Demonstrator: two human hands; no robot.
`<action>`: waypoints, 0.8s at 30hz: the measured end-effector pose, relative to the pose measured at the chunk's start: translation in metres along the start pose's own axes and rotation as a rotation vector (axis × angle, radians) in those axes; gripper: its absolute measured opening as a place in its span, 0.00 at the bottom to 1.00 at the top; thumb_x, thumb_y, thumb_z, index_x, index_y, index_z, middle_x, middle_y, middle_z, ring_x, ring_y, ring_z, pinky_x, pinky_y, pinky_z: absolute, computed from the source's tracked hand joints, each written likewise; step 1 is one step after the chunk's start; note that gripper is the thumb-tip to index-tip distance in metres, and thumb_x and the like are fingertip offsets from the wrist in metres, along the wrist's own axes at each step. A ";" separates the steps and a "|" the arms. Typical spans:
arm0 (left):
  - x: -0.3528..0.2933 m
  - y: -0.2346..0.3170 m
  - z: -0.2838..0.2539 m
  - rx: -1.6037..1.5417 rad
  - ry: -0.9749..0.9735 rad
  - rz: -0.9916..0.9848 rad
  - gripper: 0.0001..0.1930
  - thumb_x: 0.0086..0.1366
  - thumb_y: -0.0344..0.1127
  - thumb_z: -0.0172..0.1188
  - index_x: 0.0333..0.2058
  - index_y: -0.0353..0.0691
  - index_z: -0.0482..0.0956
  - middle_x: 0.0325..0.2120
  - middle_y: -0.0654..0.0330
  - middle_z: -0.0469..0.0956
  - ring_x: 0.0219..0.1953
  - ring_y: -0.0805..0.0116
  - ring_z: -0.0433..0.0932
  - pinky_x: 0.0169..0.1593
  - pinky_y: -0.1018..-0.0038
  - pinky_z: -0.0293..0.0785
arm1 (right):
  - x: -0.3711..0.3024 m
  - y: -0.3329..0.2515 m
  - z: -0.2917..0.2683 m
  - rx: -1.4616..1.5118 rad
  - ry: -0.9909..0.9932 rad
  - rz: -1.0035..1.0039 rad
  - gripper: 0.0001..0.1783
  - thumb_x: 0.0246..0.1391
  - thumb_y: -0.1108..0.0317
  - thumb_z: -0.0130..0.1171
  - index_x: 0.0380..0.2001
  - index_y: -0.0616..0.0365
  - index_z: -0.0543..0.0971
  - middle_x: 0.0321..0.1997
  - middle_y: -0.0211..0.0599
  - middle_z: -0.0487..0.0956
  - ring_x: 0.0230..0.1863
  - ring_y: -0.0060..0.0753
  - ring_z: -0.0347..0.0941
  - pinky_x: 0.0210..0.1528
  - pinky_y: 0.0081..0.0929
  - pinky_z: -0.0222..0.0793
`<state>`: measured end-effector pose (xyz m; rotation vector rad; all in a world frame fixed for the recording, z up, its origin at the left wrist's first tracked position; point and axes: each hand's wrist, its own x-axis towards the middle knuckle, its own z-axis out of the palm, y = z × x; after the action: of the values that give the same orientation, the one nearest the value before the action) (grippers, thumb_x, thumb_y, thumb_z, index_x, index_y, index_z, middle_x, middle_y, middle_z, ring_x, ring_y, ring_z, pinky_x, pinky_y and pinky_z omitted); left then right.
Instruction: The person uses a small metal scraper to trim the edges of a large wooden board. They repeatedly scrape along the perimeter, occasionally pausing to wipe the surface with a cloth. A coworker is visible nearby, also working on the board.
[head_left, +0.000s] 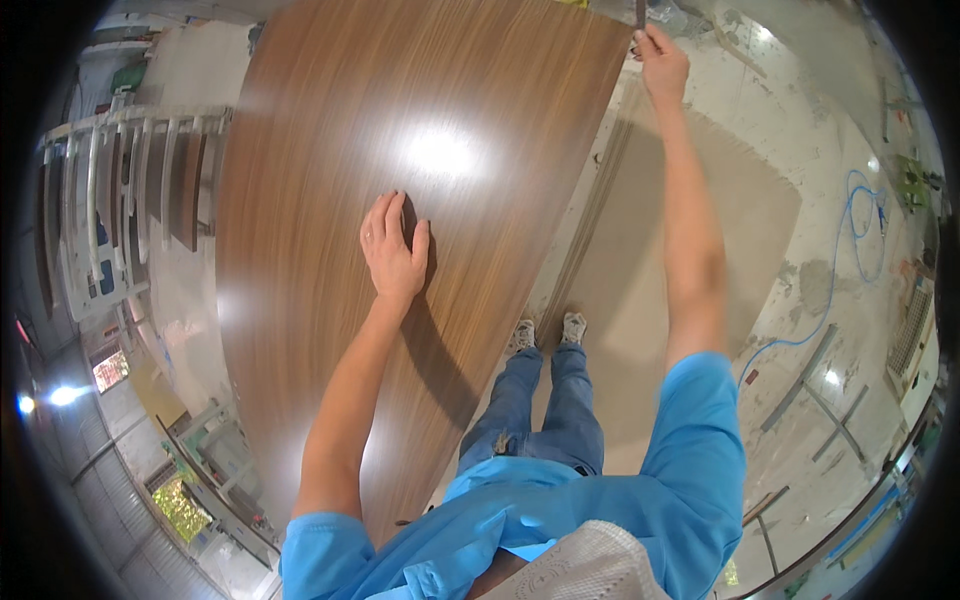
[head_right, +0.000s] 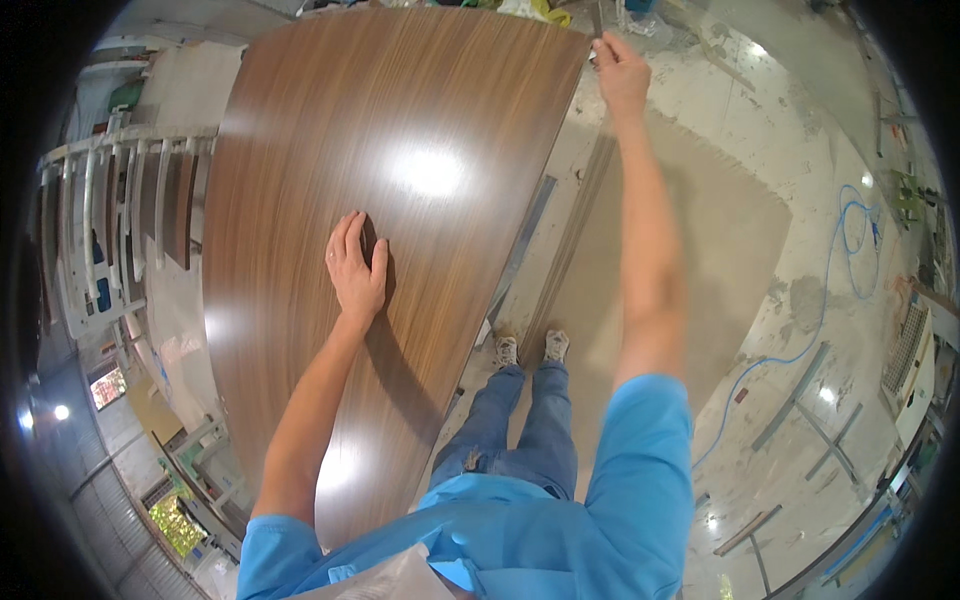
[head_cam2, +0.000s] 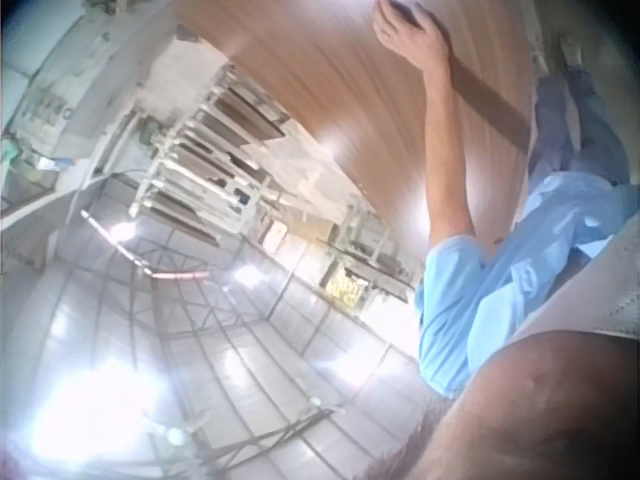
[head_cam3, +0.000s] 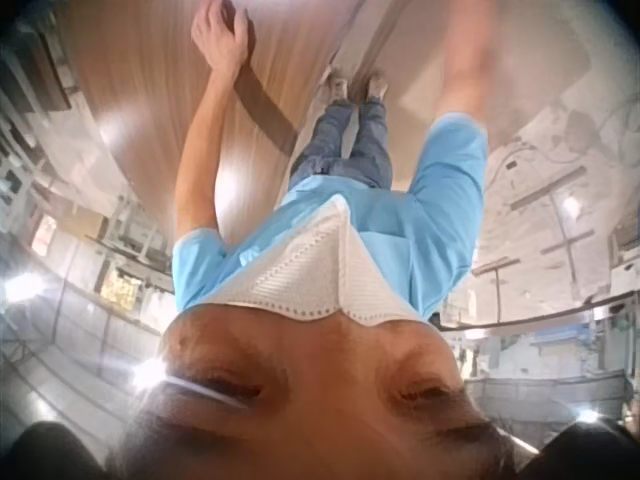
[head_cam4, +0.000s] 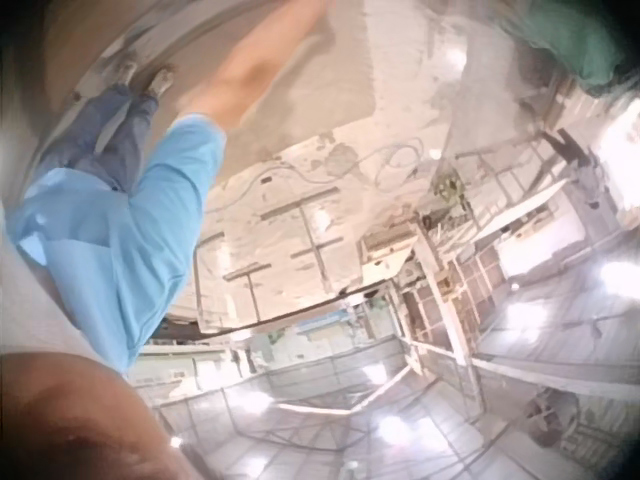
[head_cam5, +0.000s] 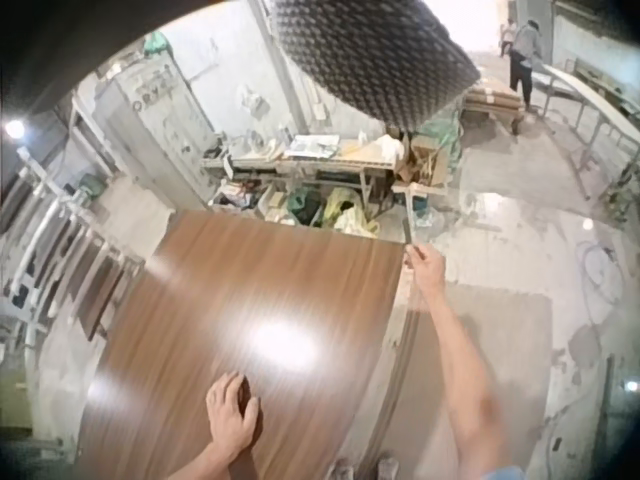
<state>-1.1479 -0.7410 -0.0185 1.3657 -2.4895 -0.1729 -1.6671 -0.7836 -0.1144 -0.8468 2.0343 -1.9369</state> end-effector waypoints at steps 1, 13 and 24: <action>-0.001 0.000 0.000 -0.004 -0.005 0.002 0.29 0.73 0.46 0.61 0.69 0.41 0.71 0.68 0.53 0.70 0.72 0.48 0.65 0.75 0.50 0.57 | -0.001 0.000 -0.003 0.015 -0.046 -0.017 0.18 0.64 0.64 0.72 0.54 0.60 0.88 0.34 0.38 0.90 0.32 0.24 0.86 0.37 0.26 0.79; 0.005 0.002 0.005 -0.022 0.093 0.038 0.27 0.72 0.47 0.61 0.64 0.40 0.75 0.65 0.51 0.74 0.68 0.48 0.70 0.73 0.51 0.61 | -0.162 -0.064 -0.036 -0.176 -0.267 -0.118 0.14 0.68 0.65 0.66 0.51 0.60 0.87 0.34 0.38 0.83 0.31 0.30 0.82 0.37 0.31 0.76; -0.085 -0.011 -0.010 -0.089 0.065 0.060 0.25 0.75 0.44 0.57 0.66 0.41 0.76 0.69 0.51 0.73 0.74 0.48 0.66 0.75 0.52 0.62 | -0.473 -0.159 -0.084 -0.341 -0.571 -0.440 0.22 0.55 0.77 0.61 0.53 0.56 0.87 0.33 0.44 0.81 0.32 0.47 0.79 0.34 0.40 0.78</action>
<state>-1.0931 -0.6753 -0.0283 1.2398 -2.4355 -0.2202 -1.2849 -0.4563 -0.0622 -1.8107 1.9351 -1.2813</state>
